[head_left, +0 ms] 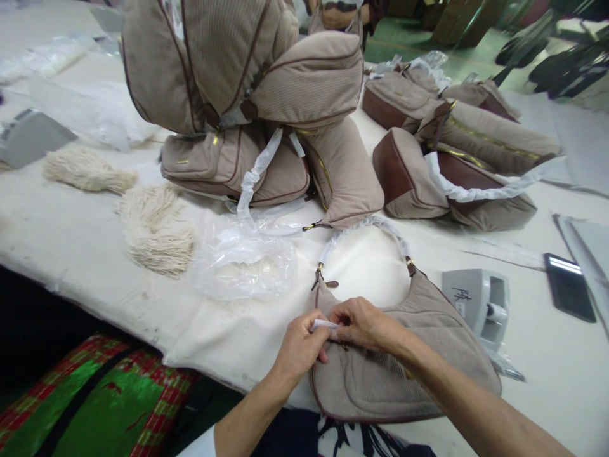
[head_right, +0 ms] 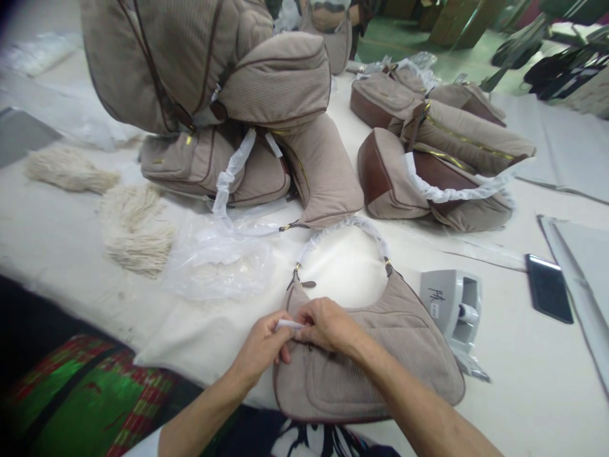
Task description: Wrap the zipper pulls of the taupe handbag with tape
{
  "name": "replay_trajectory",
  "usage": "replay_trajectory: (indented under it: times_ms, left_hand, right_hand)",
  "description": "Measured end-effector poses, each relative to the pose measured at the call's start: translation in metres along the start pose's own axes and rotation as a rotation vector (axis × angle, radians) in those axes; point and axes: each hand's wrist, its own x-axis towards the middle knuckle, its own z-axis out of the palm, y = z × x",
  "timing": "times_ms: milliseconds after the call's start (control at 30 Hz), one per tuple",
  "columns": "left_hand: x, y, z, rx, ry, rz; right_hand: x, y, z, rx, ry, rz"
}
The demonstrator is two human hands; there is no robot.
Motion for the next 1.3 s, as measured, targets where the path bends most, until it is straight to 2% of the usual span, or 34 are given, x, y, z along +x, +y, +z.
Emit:
replay_trajectory:
  times_ms: [167,367,500,600,733,867,1033,1133,1300]
  left_hand:
    - [-0.005,0.003,-0.013,-0.012,-0.127,0.027]
    - [-0.002,0.010,-0.008,0.058,-0.093,0.020]
    - [-0.005,0.004,0.000,0.004,-0.024,-0.018]
    - [-0.009,0.000,0.003,0.007,-0.054,-0.075]
    - [-0.013,0.003,0.006,0.052,-0.056,-0.137]
    - [-0.016,0.006,0.010,0.053,-0.037,-0.135]
    - [-0.023,-0.005,0.011,0.003,-0.010,-0.069]
    - [-0.027,-0.012,0.014,-0.067,0.062,-0.061]
    - [-0.032,-0.015,0.019,-0.356,0.132,-0.147]
  right_hand:
    - [0.001,0.006,-0.002,0.149,-0.088,-0.023]
    - [-0.003,0.009,-0.001,0.162,-0.141,-0.110]
    - [-0.010,0.011,0.001,0.182,-0.078,-0.130]
    - [-0.016,0.011,0.002,0.178,-0.042,-0.156]
    - [-0.019,0.009,0.002,0.055,-0.055,-0.207]
    - [-0.017,0.010,0.003,0.011,-0.025,-0.188]
    - [-0.018,0.009,0.007,-0.025,0.014,-0.180]
    - [-0.023,0.009,0.016,-0.171,0.091,-0.241]
    - [-0.031,0.021,0.039,-0.369,0.275,-0.393]
